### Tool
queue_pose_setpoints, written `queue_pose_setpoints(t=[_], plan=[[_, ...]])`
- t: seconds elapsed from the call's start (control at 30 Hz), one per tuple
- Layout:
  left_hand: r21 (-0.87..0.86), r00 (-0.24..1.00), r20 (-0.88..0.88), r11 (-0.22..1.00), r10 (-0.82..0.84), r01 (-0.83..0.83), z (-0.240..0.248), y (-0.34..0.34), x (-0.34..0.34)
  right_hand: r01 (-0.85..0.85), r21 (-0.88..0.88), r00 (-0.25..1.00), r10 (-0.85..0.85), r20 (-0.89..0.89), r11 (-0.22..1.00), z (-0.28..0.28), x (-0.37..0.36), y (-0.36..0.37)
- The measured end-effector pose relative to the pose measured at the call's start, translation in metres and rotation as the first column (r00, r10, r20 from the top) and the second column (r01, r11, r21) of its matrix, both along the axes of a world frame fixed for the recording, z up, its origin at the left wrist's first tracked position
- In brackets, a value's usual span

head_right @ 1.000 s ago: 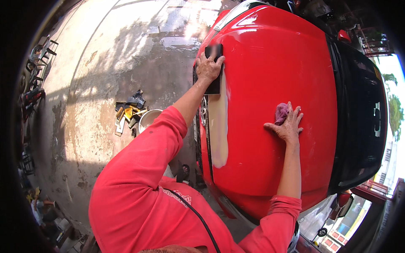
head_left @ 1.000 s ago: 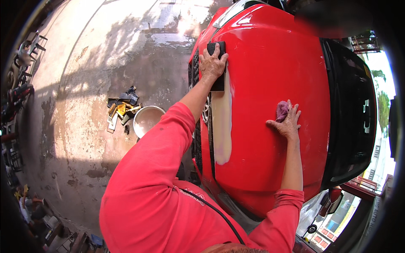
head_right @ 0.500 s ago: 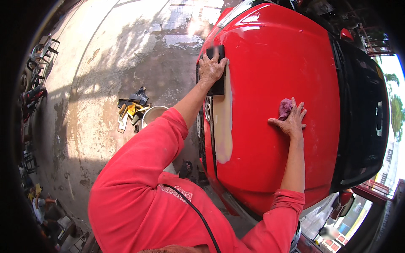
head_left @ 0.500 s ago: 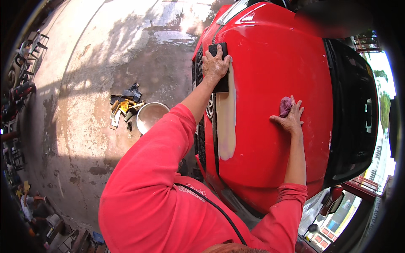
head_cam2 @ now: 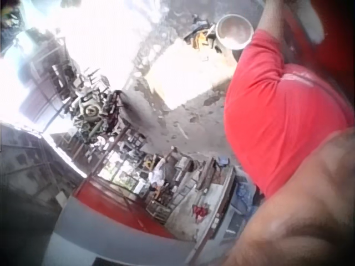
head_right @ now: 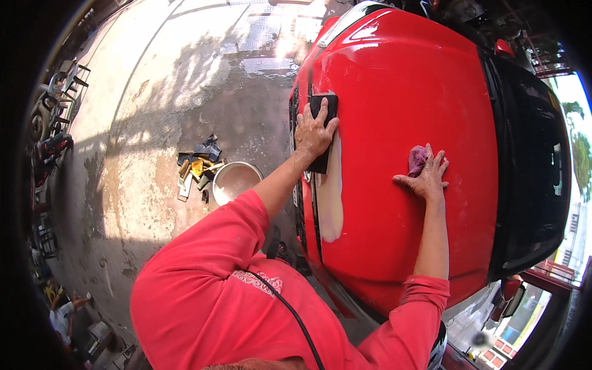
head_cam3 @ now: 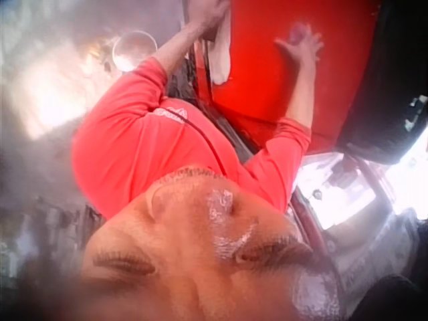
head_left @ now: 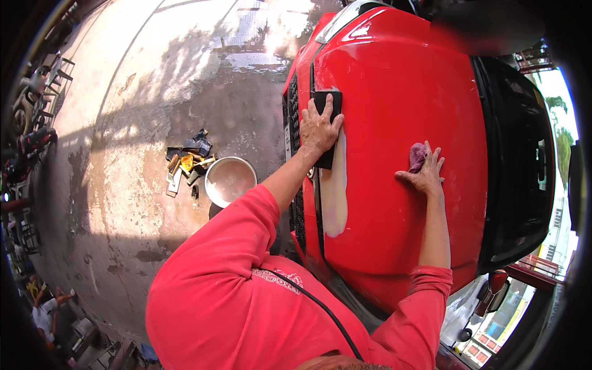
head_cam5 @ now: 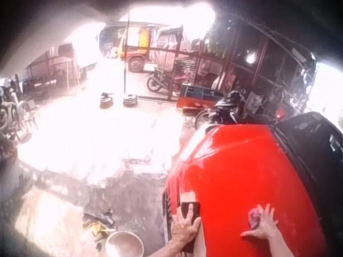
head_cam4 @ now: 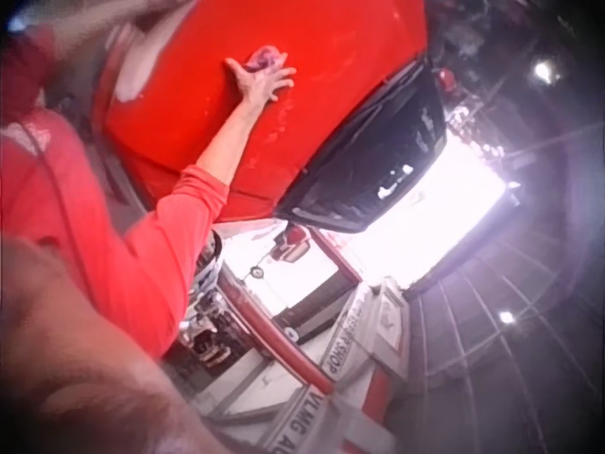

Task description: The person sands a red car hood using a sanding block and wipes the surface with a cloth. They repeatedly dip the sanding block into a bucket of water and continue sanding the same area.

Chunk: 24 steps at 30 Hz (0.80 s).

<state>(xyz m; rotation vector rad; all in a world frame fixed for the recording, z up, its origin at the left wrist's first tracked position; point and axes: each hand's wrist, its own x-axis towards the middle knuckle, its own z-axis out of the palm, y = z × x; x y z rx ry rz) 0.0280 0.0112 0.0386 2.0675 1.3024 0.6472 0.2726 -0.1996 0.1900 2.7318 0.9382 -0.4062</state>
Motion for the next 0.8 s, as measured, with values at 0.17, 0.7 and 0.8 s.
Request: queue_pose_setpoints(t=[0.17,0.7,0.8], plan=[[0.174,0.986,-0.026,0.971,-0.162,0.164,-0.021,-0.016,-0.021,0.02,-0.012,1.0,-0.02,-0.013,1.0,-0.002,0.002,-0.007],[0.263,0.988,0.085,0.959,-0.13,0.104,-0.012,0.037,0.001,-0.002,0.002,1.0,0.002,-0.03,1.0,-0.002,0.003,-0.001],[0.019,0.994,-0.009,0.994,0.106,-0.106,0.003,0.119,0.03,-0.029,0.009,0.999,0.029,-0.038,1.0,-0.005,-0.003,0.011]])
